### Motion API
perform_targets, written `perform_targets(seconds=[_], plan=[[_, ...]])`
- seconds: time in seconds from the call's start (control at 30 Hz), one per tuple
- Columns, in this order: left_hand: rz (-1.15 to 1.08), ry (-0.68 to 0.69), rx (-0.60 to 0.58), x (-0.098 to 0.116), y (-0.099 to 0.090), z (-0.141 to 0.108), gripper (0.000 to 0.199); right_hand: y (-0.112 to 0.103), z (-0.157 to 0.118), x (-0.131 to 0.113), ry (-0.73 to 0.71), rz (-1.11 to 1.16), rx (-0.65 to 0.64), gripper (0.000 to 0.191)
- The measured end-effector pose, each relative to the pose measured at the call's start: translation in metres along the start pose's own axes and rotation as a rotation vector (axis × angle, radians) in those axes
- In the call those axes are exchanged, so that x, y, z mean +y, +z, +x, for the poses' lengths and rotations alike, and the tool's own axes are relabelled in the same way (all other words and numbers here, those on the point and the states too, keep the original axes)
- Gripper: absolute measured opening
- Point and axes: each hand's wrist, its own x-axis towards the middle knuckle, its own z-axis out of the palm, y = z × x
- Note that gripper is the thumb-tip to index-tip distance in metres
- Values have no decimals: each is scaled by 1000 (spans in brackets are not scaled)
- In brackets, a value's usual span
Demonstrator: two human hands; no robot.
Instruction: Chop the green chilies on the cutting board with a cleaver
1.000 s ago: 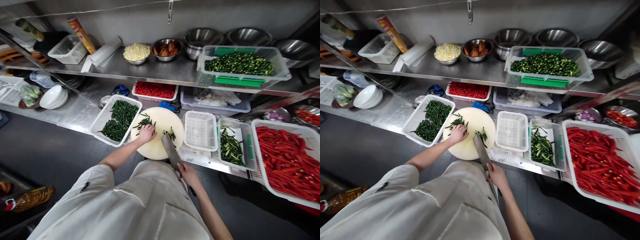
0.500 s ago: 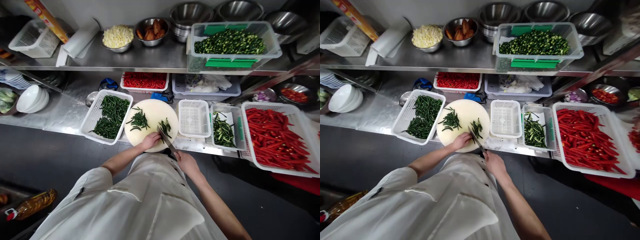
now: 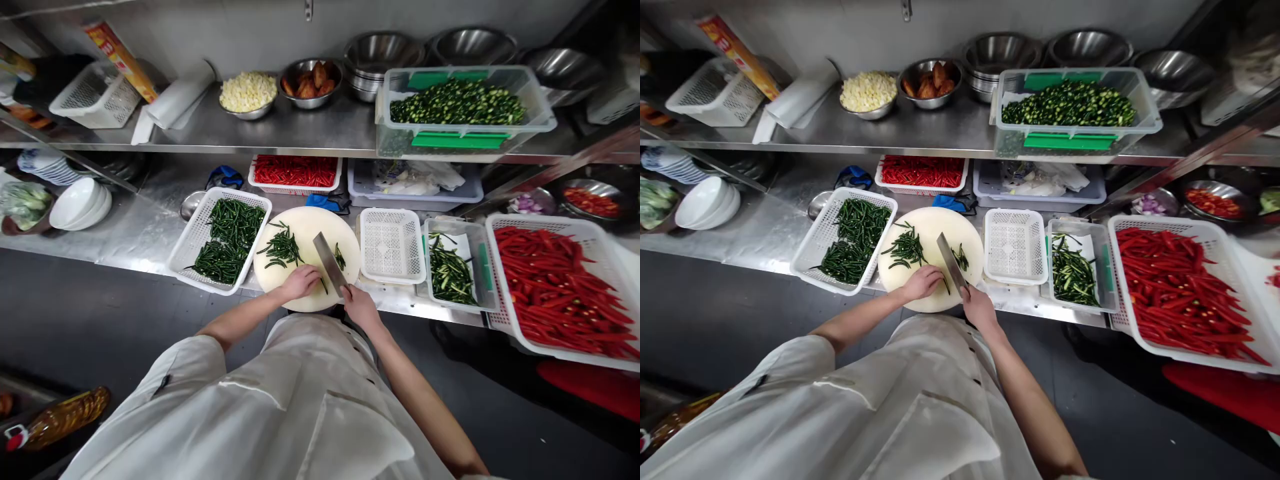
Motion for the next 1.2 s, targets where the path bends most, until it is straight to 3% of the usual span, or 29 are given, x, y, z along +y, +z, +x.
perform_targets(seconds=[0.07,0.13,0.27,0.4,0.5,0.6,0.83,1.0,1.2], plan=[[154,-153,94,-11,-16,0,32,-1,-19,12,-21,17,10,37],[280,-284,157,-22,-30,0,33,1,-42,27,-56,30,-58,38],[318,-263,107,-31,-39,-2,25,3,-70,51,-48,29,-196,42],[208,-143,45,-15,-17,-8,25,3,-60,49,34,-60,-113,43],[42,-51,11,0,7,-9,26,2,-48,33,49,-195,-26,39],[-74,3,-14,7,21,-4,31,-2,-46,19,34,-250,-33,38],[-54,85,-29,1,22,7,29,-24,-67,17,63,-323,-86,42],[11,29,41,2,27,4,25,-34,-70,15,109,-325,-102,44],[-25,-19,22,2,31,6,30,-37,-65,16,102,-342,-117,44]])
